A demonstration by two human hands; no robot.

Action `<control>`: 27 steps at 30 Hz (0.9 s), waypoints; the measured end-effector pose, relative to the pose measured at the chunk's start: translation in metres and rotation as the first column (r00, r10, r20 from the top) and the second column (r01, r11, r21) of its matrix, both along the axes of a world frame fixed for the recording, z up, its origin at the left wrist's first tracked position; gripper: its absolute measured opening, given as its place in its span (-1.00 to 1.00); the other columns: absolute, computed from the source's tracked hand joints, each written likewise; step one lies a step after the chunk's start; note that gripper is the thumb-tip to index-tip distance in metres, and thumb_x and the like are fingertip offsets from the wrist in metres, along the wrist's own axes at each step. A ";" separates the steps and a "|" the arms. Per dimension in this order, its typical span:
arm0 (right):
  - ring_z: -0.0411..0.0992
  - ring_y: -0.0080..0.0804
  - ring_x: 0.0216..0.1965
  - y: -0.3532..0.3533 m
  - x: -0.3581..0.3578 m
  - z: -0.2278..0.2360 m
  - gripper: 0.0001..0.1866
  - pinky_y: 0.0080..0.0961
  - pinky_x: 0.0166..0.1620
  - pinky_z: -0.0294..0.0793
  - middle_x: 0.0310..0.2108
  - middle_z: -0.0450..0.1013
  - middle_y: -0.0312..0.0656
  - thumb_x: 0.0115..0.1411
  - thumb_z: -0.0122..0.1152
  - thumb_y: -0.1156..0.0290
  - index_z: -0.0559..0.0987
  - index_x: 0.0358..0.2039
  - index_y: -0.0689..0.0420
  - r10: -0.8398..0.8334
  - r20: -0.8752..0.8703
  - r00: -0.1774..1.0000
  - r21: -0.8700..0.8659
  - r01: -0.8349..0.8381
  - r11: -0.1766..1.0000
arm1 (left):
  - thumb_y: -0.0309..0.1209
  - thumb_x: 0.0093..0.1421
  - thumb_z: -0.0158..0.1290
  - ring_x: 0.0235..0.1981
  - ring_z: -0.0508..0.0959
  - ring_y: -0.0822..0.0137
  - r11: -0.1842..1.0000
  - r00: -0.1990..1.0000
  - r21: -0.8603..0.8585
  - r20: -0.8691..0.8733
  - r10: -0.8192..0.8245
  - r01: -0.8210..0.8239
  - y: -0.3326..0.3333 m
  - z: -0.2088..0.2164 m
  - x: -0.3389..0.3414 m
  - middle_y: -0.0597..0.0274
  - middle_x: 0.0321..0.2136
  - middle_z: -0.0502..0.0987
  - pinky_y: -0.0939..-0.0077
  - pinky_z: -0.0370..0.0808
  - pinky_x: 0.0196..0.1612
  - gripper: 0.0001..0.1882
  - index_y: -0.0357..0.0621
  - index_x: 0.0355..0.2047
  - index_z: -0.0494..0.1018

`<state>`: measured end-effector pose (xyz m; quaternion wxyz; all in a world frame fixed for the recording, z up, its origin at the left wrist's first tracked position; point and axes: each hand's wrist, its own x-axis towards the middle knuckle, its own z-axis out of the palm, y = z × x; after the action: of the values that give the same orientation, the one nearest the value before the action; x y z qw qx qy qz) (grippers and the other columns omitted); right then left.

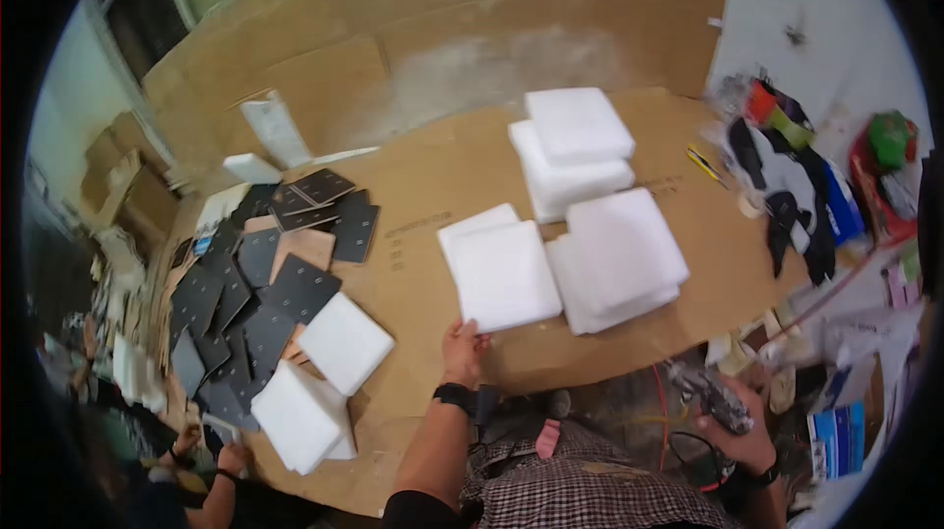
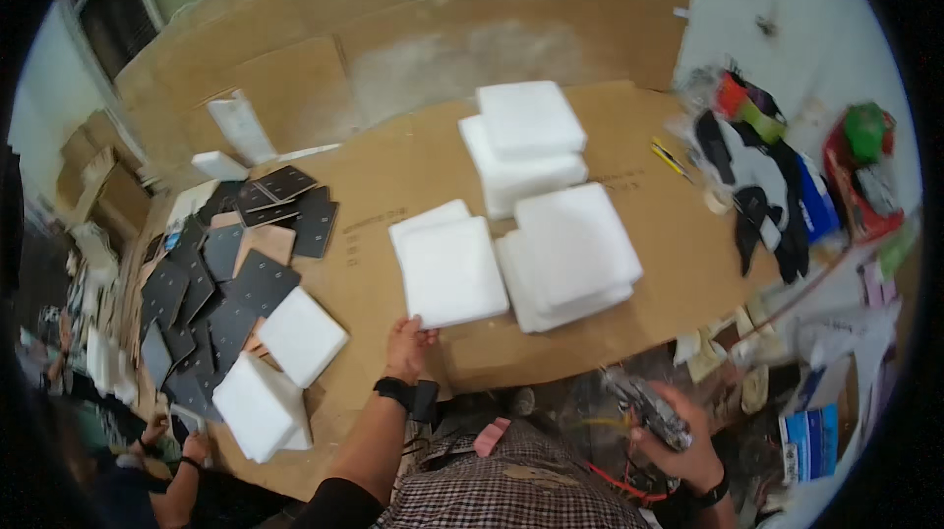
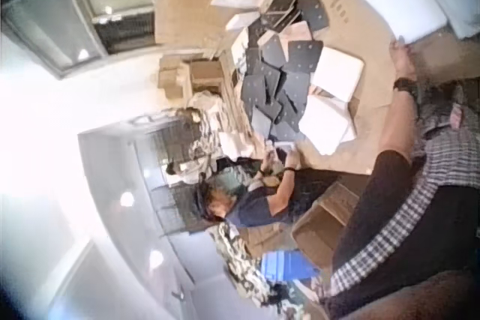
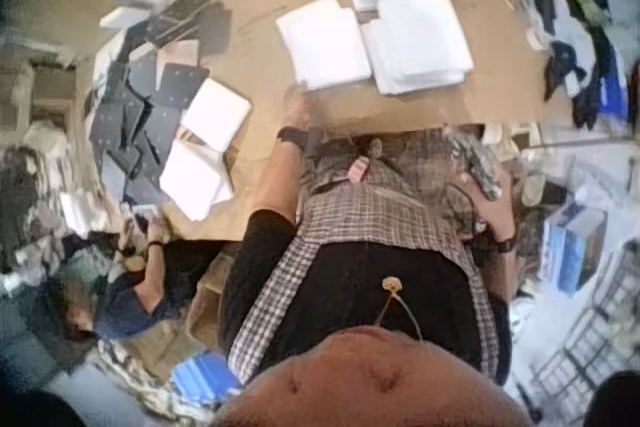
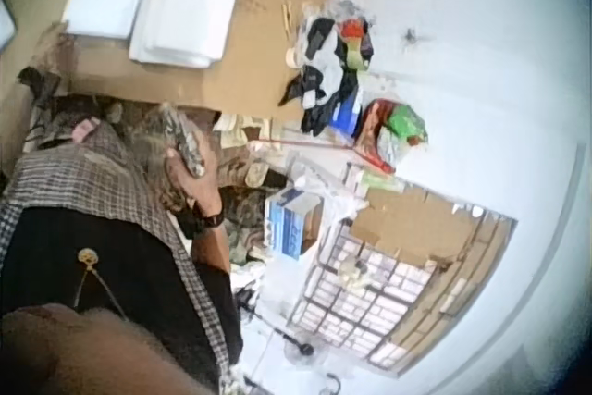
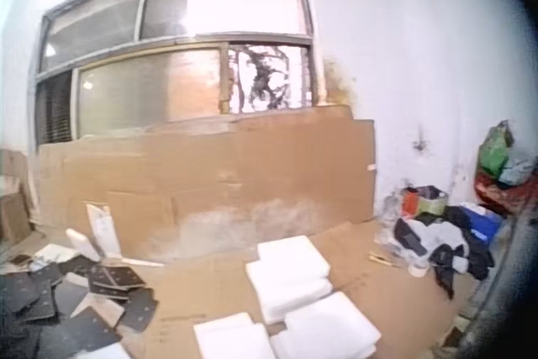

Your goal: The person stacks white foam blocks on a cardboard-covered table in a workshop. They pick up individual blocks and arrange them into neat piles, occasionally using a handheld tool in their right hand. A second person is visible in the background working with dark rectangular items.

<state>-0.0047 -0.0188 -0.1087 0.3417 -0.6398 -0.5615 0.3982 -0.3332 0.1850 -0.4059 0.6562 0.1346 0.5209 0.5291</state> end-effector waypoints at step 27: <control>0.42 -0.58 -0.30 0.124 0.024 -0.096 -0.46 -0.57 -0.21 0.43 -0.34 0.46 -0.24 0.01 0.26 0.51 0.35 0.04 0.24 0.300 -0.244 0.922 0.013 -0.306 0.952 | -0.40 0.14 0.00 -0.40 0.46 0.21 0.618 0.516 0.106 -0.452 0.728 -0.779 -0.052 0.089 -0.219 0.13 -0.18 0.38 0.43 0.46 -0.39 -0.58 -0.12 0.02 0.25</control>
<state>0.0192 0.1053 -0.2051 0.3342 -0.4961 -0.6026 0.5283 -0.5519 0.1330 -0.3166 0.2269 -0.0222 0.6930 0.6839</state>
